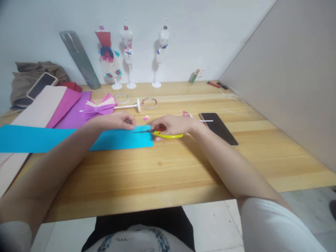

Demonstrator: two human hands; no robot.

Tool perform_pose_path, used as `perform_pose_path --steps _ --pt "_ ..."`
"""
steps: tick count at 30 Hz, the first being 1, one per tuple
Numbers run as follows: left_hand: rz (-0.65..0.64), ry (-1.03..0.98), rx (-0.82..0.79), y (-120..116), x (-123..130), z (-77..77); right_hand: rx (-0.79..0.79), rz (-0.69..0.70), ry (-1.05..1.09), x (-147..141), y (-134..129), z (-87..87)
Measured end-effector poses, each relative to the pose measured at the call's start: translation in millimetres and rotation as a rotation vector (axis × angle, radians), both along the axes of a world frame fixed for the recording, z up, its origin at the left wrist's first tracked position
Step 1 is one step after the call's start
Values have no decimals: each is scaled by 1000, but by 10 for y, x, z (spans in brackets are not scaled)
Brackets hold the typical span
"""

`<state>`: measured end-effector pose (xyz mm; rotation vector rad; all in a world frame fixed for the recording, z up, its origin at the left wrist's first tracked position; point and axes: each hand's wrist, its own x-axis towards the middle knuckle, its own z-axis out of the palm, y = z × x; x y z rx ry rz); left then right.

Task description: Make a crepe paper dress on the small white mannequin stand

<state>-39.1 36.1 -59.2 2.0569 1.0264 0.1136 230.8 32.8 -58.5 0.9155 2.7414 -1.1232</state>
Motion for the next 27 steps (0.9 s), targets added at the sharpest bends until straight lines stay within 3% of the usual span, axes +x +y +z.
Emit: perform_pose_path --steps 14,21,27 --pt "-20 25 22 27 -21 -39 -29 1 8 53 43 -59" --pt "-8 -4 -9 0 -2 -15 29 35 30 80 67 -75" --pt "-9 -26 -24 6 2 -20 -54 19 25 46 52 -36"
